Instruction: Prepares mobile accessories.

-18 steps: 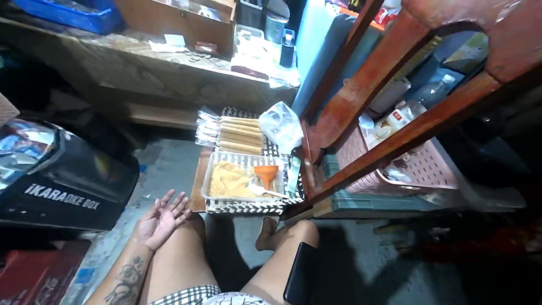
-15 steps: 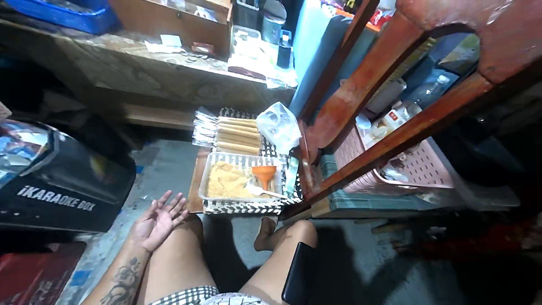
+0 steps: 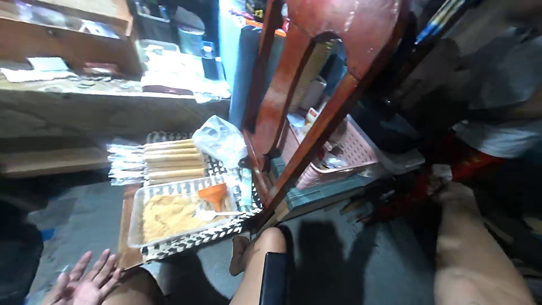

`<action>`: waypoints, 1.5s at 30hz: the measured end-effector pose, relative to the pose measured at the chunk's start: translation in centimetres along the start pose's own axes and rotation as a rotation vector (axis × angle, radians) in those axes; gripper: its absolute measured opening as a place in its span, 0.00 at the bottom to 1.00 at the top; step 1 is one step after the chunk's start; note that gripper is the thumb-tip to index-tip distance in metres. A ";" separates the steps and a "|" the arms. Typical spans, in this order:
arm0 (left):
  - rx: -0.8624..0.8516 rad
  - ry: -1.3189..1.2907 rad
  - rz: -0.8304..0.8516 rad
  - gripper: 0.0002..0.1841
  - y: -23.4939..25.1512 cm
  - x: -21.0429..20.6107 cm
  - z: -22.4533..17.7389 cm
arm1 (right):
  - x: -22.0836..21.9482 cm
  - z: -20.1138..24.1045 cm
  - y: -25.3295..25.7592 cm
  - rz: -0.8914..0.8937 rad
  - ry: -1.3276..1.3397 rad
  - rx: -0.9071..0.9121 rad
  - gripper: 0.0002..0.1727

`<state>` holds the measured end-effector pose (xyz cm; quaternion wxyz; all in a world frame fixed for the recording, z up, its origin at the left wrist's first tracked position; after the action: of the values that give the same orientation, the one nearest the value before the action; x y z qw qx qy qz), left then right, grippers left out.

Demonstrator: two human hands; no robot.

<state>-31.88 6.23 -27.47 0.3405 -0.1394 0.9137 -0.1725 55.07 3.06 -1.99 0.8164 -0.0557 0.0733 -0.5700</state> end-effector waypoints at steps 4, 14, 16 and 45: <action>-0.007 -0.003 0.014 0.25 0.4 0.3 0.1 | 0.2 -0.1 0.4 -0.002 -0.077 0.002 0.12; -0.015 -0.029 -0.007 0.24 0.4 0.6 0.0 | 0.4 -1.2 1.5 -0.011 -0.061 -0.036 0.14; -0.012 -0.034 0.002 0.24 0.3 0.5 0.0 | 0.5 -1.3 1.5 -0.024 -0.061 -0.027 0.13; -0.025 -0.042 0.061 0.26 0.3 0.3 0.1 | 2.5 -3.5 2.1 -0.040 0.019 -0.089 0.12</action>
<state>-32.09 6.36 -27.84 0.3629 -0.1192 0.9123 -0.1475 57.22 1.36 -5.97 0.8009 -0.0879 0.1051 -0.5829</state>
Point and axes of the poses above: each hand's wrist, its own y-axis towards the middle knuckle, its own x-axis out of the back of the hand, z = x × y, the point moved 5 cm from there along y, towards the middle knuckle, and after that the axes turned 1 degree about y, right-handed, at the moved point
